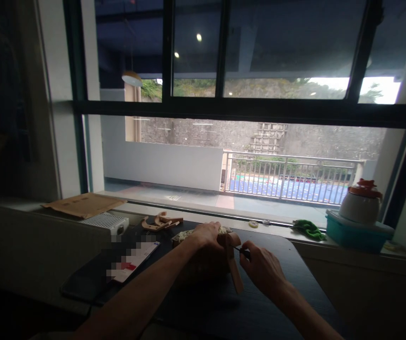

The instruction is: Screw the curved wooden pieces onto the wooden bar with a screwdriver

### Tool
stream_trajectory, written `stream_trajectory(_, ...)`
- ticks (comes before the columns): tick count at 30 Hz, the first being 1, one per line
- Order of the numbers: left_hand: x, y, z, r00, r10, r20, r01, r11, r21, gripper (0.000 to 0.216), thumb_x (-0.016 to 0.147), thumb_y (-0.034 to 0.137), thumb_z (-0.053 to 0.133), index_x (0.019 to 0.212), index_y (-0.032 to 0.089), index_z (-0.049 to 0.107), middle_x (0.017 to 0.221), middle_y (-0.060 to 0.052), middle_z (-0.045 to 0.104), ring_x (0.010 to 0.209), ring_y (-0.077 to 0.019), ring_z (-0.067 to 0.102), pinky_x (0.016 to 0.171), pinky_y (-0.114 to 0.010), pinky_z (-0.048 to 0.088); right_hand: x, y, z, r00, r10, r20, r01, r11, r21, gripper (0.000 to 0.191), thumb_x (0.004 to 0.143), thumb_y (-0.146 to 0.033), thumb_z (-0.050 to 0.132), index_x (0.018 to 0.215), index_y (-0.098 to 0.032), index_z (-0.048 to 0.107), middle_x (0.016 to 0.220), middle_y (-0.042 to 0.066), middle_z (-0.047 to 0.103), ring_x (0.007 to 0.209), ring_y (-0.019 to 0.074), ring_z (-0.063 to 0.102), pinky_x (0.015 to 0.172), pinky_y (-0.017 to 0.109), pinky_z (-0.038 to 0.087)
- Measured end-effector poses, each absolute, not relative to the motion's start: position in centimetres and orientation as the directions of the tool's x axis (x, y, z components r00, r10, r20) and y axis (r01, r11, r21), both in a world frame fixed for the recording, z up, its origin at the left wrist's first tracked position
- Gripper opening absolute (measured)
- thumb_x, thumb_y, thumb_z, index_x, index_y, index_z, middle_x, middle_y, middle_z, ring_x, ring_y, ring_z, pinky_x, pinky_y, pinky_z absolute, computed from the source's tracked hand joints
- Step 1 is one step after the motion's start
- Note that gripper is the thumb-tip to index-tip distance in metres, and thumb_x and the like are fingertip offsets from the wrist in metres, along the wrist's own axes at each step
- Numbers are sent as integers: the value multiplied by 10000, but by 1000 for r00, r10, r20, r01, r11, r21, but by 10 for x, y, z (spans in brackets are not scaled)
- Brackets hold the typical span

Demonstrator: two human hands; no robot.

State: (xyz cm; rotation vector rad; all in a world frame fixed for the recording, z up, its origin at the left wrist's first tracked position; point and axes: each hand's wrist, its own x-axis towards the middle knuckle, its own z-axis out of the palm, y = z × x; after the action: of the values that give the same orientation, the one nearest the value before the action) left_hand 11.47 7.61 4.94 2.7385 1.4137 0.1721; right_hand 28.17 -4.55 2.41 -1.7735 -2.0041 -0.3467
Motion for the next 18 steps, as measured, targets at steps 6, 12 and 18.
stream_trajectory(6, 114, 80, 51, 566, 822, 60, 817, -570, 87, 793, 509, 659, 676, 1129, 194, 508, 1159, -133, 613, 1071, -315, 580, 877, -343, 470, 286, -44, 29, -273, 838, 473, 957, 286, 44, 208, 826, -70, 436, 814, -188, 607, 774, 48, 649, 660, 173, 599, 533, 270, 302)
stream_trajectory(12, 114, 78, 51, 568, 821, 46, 815, -570, 104, 756, 530, 676, 646, 1103, 202, 507, 1183, -117, 600, 1088, -307, 567, 890, -334, 452, 284, -41, 17, -117, 861, 494, 983, 173, -68, 182, 912, -235, 427, 883, -178, 597, 767, 44, 671, 681, 172, 625, 566, 258, 362)
stream_trajectory(18, 114, 75, 55, 552, 832, 45, 826, -554, 103, 730, 533, 636, 670, 1097, 202, 504, 1180, -106, 608, 1082, -295, 568, 884, -314, 450, 280, -46, 17, 1, 865, 502, 988, 78, -135, 204, 913, -298, 433, 886, -183, 599, 693, 31, 686, 637, 184, 654, 499, 244, 359)
